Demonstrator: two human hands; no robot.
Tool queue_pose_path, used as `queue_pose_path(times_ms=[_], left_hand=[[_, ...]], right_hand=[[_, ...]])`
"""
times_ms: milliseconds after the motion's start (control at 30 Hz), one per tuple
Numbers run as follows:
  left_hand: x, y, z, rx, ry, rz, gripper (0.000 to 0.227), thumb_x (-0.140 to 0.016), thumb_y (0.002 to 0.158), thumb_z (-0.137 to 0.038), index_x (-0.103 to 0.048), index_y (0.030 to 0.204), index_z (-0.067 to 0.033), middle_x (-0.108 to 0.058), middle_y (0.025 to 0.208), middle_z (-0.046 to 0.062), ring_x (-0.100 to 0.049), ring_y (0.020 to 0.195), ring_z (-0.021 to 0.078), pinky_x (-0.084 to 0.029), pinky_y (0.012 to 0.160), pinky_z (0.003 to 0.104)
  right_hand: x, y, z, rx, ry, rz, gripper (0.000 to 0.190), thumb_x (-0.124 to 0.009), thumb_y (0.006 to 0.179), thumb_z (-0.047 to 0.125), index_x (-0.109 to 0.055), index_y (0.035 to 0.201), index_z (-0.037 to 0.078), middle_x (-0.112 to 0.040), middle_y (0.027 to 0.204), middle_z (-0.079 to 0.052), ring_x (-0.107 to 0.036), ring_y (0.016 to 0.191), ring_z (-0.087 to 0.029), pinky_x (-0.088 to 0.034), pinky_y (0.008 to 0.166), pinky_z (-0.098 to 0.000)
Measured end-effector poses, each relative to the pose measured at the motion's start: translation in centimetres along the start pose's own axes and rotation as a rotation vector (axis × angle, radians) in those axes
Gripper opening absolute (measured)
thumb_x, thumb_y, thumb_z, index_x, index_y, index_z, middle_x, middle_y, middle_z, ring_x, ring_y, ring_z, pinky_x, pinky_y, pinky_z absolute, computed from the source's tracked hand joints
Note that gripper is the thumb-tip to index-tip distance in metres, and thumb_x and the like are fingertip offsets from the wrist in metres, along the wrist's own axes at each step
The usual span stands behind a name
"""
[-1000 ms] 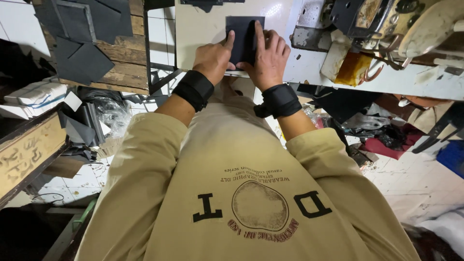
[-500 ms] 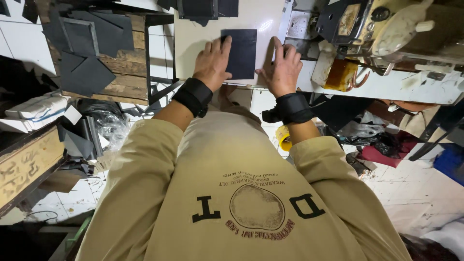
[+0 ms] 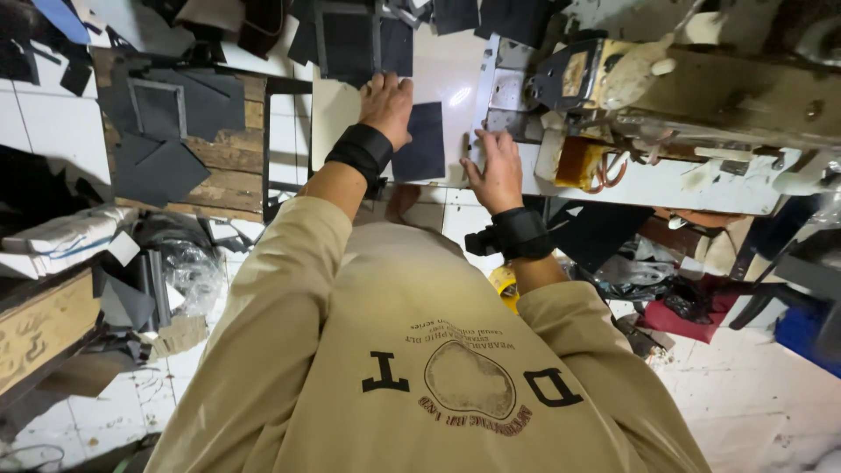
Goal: The person inspects and organizes small black leather wallet components.
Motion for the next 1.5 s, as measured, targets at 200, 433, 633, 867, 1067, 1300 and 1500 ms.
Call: queue_pose_path(times_ms=[200, 433, 633, 867, 1067, 1300, 1500], left_hand=[[-0.7, -1.2, 1.1, -0.208, -0.437, 0.029, 0.053, -0.085, 0.077, -0.006, -0.050, 0.118, -0.0027, -0.066, 0.101, 0.016, -0.065, 0.102, 0.0366, -0.053, 0.088, 0.047], [11.9, -7.1, -1.4, -0.267, -0.962, -0.098, 0.032, -0.077, 0.093, -0.002, -0.056, 0.116, -0.0033, -0.065, 0.105, 0.008, -0.066, 0.095, 0.0148, -0.056, 0.082, 0.030], [19.0, -11.6, -3.1, -0.186, -1.221, -0.299, 0.037, -0.075, 0.094, 0.000, -0.055, 0.125, -0.0042, -0.062, 0.103, 0.001, -0.062, 0.095, 0.0072, -0.054, 0.083, 0.023], [15.2, -12.4, -2.3, -0.113, -1.687, -0.402, 0.018, -0.071, 0.098, 0.006, -0.060, 0.107, -0.0056, -0.057, 0.100, -0.004, -0.058, 0.092, 0.0047, -0.053, 0.084, 0.023], [16.1, -13.0, -3.5, -0.047, -1.746, -0.401, 0.010, -0.068, 0.100, 0.002, -0.063, 0.102, -0.0066, -0.058, 0.098, -0.006, -0.059, 0.090, 0.0032, -0.052, 0.080, 0.022], [17.1, -14.9, -3.1, -0.034, -1.831, -0.509, 0.013, -0.068, 0.101, 0.002, -0.069, 0.110, -0.0071, -0.063, 0.098, -0.006, -0.057, 0.086, 0.0025, -0.047, 0.075, 0.020], [19.6, -18.9, -1.7, -0.030, -1.963, -0.583, 0.016, -0.066, 0.100, 0.000, -0.069, 0.113, -0.0072, -0.065, 0.097, -0.004, -0.056, 0.083, 0.0032, -0.044, 0.072, 0.020]], right_hand=[[1.9, -0.2, 0.5, 0.030, 0.080, -0.046, 0.046, -0.082, 0.090, 0.017, -0.063, 0.130, 0.004, -0.062, 0.118, -0.016, -0.058, 0.112, -0.038, -0.050, 0.093, -0.0440], [8.7, 2.9, 7.1, 0.130, 0.365, -0.104, 0.048, -0.084, 0.088, 0.016, -0.063, 0.128, -0.001, -0.066, 0.107, -0.013, -0.062, 0.093, -0.025, -0.052, 0.085, -0.0338], [9.7, 5.3, 10.0, -0.056, 1.195, 0.175, 0.006, -0.070, 0.102, 0.001, -0.065, 0.105, 0.000, -0.060, 0.090, 0.007, -0.052, 0.082, 0.000, -0.043, 0.072, -0.0190], [11.2, 5.7, 11.5, 0.033, 1.118, 0.091, 0.007, -0.070, 0.104, 0.002, -0.064, 0.101, 0.001, -0.051, 0.083, 0.009, -0.043, 0.075, 0.001, -0.034, 0.065, -0.0183], [10.5, 5.8, 11.3, 0.011, 1.232, 0.063, 0.012, -0.069, 0.101, -0.001, -0.064, 0.112, 0.000, -0.055, 0.089, 0.007, -0.049, 0.081, -0.001, -0.042, 0.072, -0.0177], [9.2, 6.7, 12.1, 0.104, 1.244, 0.044, 0.023, -0.070, 0.100, -0.007, -0.064, 0.121, -0.002, -0.058, 0.089, 0.005, -0.052, 0.082, -0.003, -0.043, 0.076, -0.0193], [11.6, 6.5, 19.1, 0.258, 1.218, 0.142, 0.018, -0.065, 0.103, -0.007, -0.063, 0.120, -0.002, -0.067, 0.104, 0.000, -0.057, 0.092, -0.005, -0.045, 0.085, -0.0215]])
Point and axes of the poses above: each hand's wrist, its own y-axis towards the middle knuckle, its own x-axis out of the back of the hand, z = x × y, the point moved 2 cm from there along y, towards the middle knuckle
